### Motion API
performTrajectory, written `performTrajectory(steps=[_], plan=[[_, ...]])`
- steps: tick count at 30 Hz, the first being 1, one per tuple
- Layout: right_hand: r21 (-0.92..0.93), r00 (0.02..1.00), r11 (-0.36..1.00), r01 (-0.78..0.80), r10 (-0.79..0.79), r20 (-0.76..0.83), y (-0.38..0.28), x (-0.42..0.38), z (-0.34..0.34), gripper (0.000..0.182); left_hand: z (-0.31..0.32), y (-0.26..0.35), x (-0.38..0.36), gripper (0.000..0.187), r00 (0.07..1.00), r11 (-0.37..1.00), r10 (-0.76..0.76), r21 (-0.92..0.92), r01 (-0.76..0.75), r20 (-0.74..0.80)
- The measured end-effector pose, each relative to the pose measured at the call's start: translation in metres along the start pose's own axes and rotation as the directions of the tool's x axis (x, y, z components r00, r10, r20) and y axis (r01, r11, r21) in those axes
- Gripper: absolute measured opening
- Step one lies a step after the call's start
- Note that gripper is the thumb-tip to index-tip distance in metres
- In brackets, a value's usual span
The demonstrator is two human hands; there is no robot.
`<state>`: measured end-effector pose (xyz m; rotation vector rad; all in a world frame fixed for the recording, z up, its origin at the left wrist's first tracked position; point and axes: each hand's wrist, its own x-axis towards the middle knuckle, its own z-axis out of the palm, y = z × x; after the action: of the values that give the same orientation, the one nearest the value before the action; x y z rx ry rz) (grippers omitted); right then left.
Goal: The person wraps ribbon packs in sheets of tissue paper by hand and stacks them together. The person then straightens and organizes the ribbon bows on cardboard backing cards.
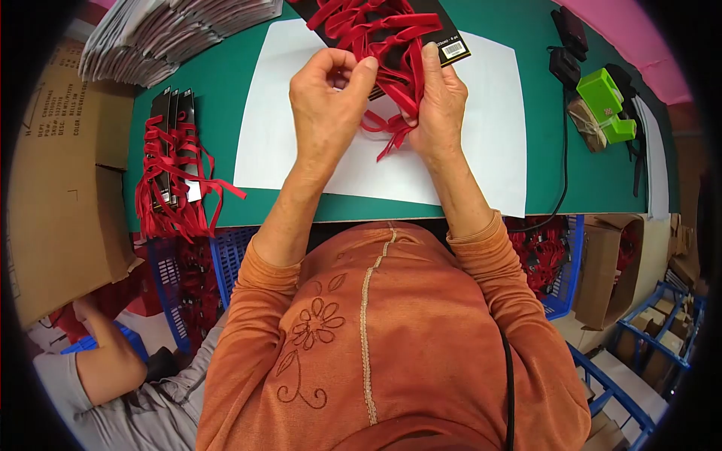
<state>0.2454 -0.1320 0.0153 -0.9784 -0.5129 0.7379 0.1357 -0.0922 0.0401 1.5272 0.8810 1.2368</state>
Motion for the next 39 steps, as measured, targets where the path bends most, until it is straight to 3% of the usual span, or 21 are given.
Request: performTrajectory(steps=[2,7,12,17,21,27,29,31,32,36,38,39], plan=[[0.018,1.000,1.000,-0.014,0.015,-0.015,-0.002,0.001,-0.002,0.033,-0.003,0.004,0.002,0.012,0.996,0.993,-0.076,-0.084,0.079,0.041],[0.102,0.996,0.992,-0.078,0.081,-0.026,-0.005,0.001,-0.002,0.033,-0.014,0.009,0.001,0.012,0.998,0.999,0.029,0.045,-0.031,0.054],[0.182,0.983,0.966,-0.182,0.180,0.030,-0.004,0.003,-0.008,0.033,-0.008,-0.003,-0.007,0.012,0.990,0.989,0.109,0.111,-0.099,-0.088],[0.177,0.988,0.972,-0.156,0.150,0.045,-0.004,0.005,-0.011,0.034,0.001,-0.011,-0.017,0.012,0.998,0.997,0.058,0.055,-0.057,-0.017],[0.142,0.994,0.987,-0.081,0.091,-0.061,-0.002,0.006,-0.008,0.036,0.007,0.006,-0.037,0.010,0.997,0.997,-0.075,0.008,0.075,0.005],[0.215,0.996,0.974,-0.070,0.082,-0.047,-0.004,0.002,-0.003,0.037,0.020,-0.007,-0.053,0.012,0.999,1.000,-0.020,-0.021,0.021,0.036],[0.213,0.995,0.974,-0.078,0.091,-0.049,-0.010,-0.002,0.003,0.036,0.019,-0.005,-0.049,0.012,0.941,0.920,-0.322,-0.200,0.338,0.106],[0.210,0.994,0.974,-0.086,0.099,-0.050,-0.013,-0.004,0.006,0.036,0.018,-0.004,-0.046,0.012,0.789,0.713,-0.572,-0.341,0.613,0.224],[0.211,0.994,0.974,-0.086,0.098,-0.049,-0.013,-0.004,0.005,0.036,0.017,-0.004,-0.046,0.012,0.790,0.714,-0.571,-0.340,0.612,0.223],[0.047,0.996,0.995,-0.086,0.085,0.017,-0.010,-0.003,-0.006,0.034,0.013,-0.005,-0.046,0.014,0.793,0.807,-0.521,-0.122,0.579,0.316],[0.020,0.998,0.998,-0.058,0.057,0.030,-0.008,-0.002,-0.007,0.034,0.000,0.007,-0.039,0.014,0.725,0.840,-0.524,0.131,0.526,0.448],[-0.005,0.999,1.000,-0.023,0.023,0.043,-0.008,-0.001,-0.008,0.033,-0.004,0.014,-0.034,0.014,0.724,0.841,-0.521,0.131,0.524,0.451]])
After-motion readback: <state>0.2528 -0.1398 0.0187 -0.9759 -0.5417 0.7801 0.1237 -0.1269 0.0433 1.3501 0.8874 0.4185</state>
